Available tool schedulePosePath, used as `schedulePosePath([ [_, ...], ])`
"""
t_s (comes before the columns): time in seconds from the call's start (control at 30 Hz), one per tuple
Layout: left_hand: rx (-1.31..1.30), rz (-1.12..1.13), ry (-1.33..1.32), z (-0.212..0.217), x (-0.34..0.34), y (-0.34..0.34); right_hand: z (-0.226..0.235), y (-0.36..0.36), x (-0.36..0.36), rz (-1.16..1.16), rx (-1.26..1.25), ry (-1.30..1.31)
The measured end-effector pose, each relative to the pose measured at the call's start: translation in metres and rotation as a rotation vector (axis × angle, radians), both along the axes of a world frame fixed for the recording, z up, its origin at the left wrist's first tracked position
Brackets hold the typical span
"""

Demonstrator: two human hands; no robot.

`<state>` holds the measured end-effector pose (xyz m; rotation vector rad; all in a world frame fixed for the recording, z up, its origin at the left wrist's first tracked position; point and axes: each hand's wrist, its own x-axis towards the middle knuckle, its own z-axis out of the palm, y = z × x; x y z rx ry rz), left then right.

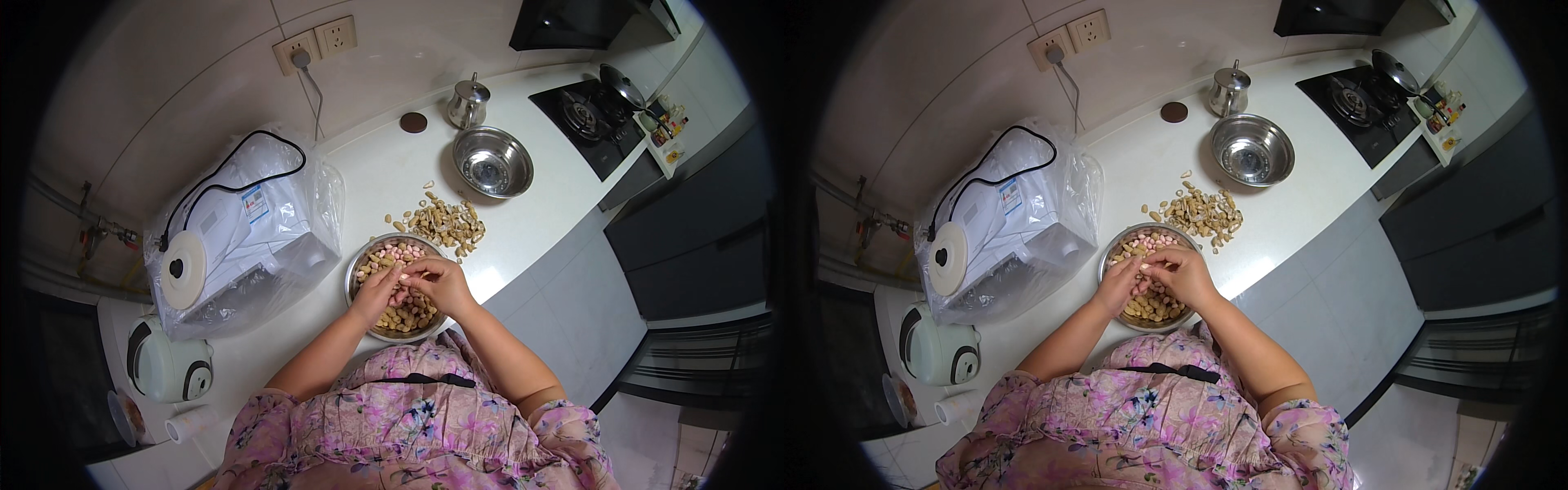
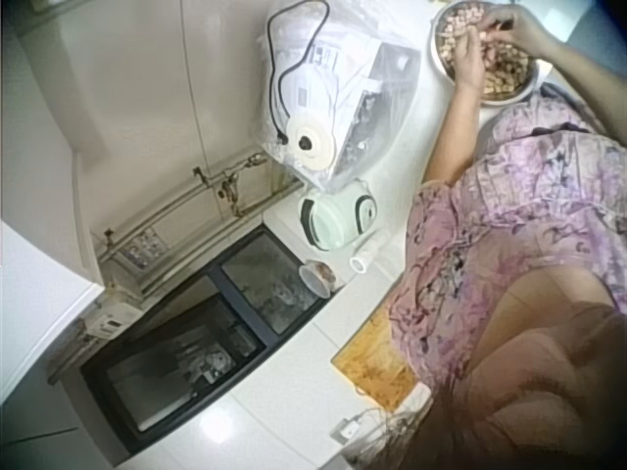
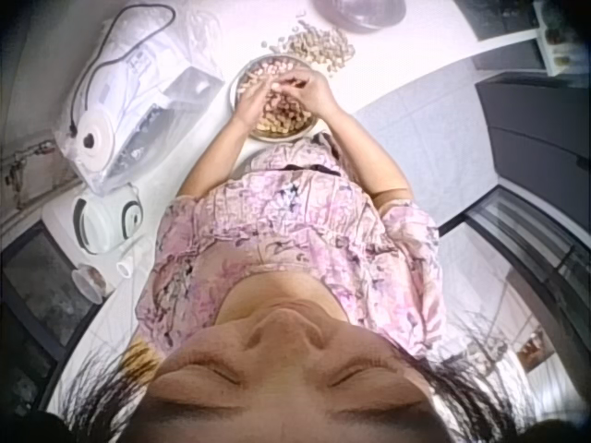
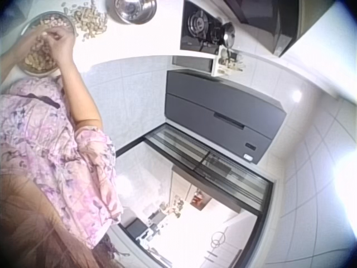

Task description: The person sorts peanuts in a bowl by hand, removing the pinkish skins and placing the cleaned kernels into the bowl.

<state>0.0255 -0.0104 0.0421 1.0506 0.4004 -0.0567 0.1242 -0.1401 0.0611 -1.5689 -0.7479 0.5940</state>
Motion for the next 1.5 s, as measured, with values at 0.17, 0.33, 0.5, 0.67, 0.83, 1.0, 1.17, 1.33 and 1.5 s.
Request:
schedulePosePath([
  [0.17, -0.234, 0.014, 0.028, 0.0, -0.001, -0.001, -0.008, 0.001, 0.001, -0.011, 0.07, -0.125],
  [0.33, -0.209, 0.03, 0.03, -0.005, 0.0, -0.001, -0.003, 0.001, 0.0, -0.058, 0.063, -0.428],
  [0.5, -0.182, 0.013, -0.023, -0.005, 0.0, -0.002, -0.001, 0.001, 0.001, -0.075, 0.076, -0.481],
  [0.67, -0.297, 0.02, -0.056, -0.008, 0.0, -0.001, -0.005, 0.0, 0.001, -0.076, 0.057, -0.475],
  [0.83, -0.525, 0.166, -0.012, -0.016, 0.0, 0.002, 0.0, 0.0, 0.001, -0.094, 0.077, -0.587],
  [1.0, -0.467, 0.171, -0.05, -0.029, -0.002, 0.013, -0.012, -0.002, 0.005, -0.107, -0.018, -0.551],
  [1.17, -0.44, 0.19, 0.021, -0.04, -0.002, 0.008, -0.016, 0.0, -0.002, 0.006, -0.052, -0.591],
  [1.33, -0.54, 0.174, 0.075, -0.052, -0.004, 0.001, -0.03, 0.002, -0.01, 0.054, -0.11, -0.577],
  [1.5, -0.592, 0.176, 0.078, -0.054, -0.006, -0.001, -0.041, 0.001, -0.007, 0.067, -0.17, -0.575],
])
